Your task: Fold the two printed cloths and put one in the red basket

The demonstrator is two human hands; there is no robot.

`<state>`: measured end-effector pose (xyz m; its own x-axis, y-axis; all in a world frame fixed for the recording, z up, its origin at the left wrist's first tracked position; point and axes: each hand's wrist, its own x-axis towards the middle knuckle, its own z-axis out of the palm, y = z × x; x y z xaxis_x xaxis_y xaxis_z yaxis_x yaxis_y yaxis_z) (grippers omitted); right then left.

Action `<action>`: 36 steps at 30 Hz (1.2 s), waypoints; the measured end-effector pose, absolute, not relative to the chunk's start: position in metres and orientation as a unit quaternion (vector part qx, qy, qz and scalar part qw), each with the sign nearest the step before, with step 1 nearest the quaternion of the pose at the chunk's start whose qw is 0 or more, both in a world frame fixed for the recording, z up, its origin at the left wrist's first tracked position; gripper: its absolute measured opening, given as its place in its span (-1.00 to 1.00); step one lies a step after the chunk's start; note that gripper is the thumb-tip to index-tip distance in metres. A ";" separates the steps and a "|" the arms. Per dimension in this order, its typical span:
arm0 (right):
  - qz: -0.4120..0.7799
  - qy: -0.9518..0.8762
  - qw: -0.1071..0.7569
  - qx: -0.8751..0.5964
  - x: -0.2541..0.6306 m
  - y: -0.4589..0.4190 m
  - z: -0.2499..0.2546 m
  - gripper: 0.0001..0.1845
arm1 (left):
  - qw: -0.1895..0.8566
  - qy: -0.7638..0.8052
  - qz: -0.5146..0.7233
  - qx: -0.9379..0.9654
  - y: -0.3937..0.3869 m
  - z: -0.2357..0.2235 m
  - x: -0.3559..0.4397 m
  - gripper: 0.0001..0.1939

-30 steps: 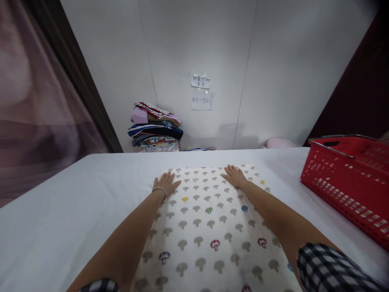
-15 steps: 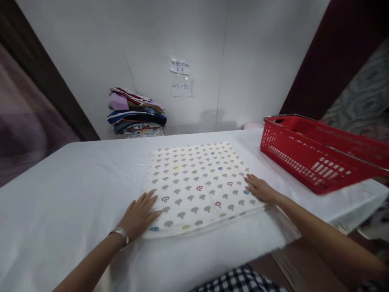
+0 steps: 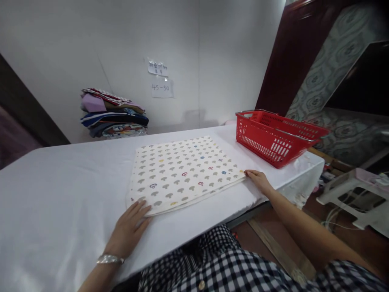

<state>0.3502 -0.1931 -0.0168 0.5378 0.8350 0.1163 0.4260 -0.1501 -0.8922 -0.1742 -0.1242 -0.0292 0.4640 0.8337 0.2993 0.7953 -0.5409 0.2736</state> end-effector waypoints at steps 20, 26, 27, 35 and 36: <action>0.188 -0.423 0.427 -0.777 0.355 -0.169 -0.024 -0.64 | -0.109 0.386 0.268 0.876 -0.118 -0.039 -0.178 -0.69; 0.153 -0.437 0.343 -0.817 0.357 -0.171 -0.020 -0.71 | -0.078 0.402 0.253 0.877 -0.118 -0.038 -0.179 -0.68; 0.144 -0.442 0.330 -0.822 0.357 -0.171 -0.019 -0.71 | -0.074 0.401 0.251 0.878 -0.119 -0.037 -0.179 -0.68; -0.027 -0.594 0.315 -0.740 0.329 -0.182 -0.002 -0.68 | -0.108 0.420 0.243 0.867 -0.143 -0.015 -0.150 -0.63; -0.046 -0.639 0.320 -0.698 0.319 -0.184 -0.001 -0.70 | -0.099 0.405 0.241 0.877 -0.146 -0.010 -0.141 -0.65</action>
<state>0.3194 -0.1843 -0.0007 0.1799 0.8621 0.4737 0.9216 0.0206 -0.3875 -0.1406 -0.1457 -0.0101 0.5562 0.6618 0.5026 0.7572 -0.6528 0.0217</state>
